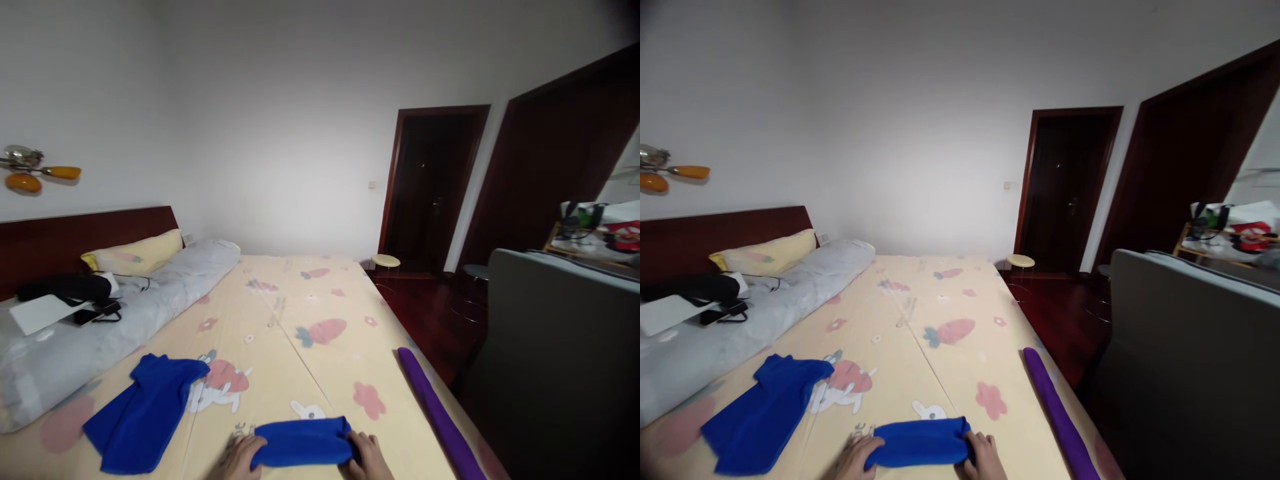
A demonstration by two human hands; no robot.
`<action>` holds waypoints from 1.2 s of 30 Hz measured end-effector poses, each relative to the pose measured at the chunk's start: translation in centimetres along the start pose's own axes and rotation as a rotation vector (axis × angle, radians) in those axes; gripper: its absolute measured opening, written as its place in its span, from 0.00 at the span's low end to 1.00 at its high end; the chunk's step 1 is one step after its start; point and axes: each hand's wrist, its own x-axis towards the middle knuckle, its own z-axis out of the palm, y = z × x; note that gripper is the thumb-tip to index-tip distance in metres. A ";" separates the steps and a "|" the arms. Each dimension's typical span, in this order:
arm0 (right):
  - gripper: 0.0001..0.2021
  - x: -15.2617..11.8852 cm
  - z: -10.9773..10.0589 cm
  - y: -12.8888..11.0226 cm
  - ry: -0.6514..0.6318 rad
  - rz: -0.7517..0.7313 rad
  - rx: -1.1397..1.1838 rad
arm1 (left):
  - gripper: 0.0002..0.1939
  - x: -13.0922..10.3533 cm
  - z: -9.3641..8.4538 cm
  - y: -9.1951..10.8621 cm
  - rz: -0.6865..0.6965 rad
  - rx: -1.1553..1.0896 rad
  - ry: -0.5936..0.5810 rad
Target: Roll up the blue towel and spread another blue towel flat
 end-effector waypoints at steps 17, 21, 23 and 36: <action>0.23 3.2 4.6 0.6 0.321 -0.025 -0.283 | 0.29 2.9 -0.5 4.3 -0.387 0.158 0.063; 0.41 3.9 10.1 -2.6 0.384 -0.444 -0.369 | 0.36 4.2 4.9 7.8 -0.016 0.212 0.115; 0.43 3.9 12.1 -4.0 0.438 -0.504 -0.410 | 0.37 4.6 7.7 9.0 0.091 0.229 0.176; 0.35 1.2 5.9 -0.3 0.237 -0.402 -0.381 | 0.38 0.1 2.5 2.2 0.183 0.295 0.221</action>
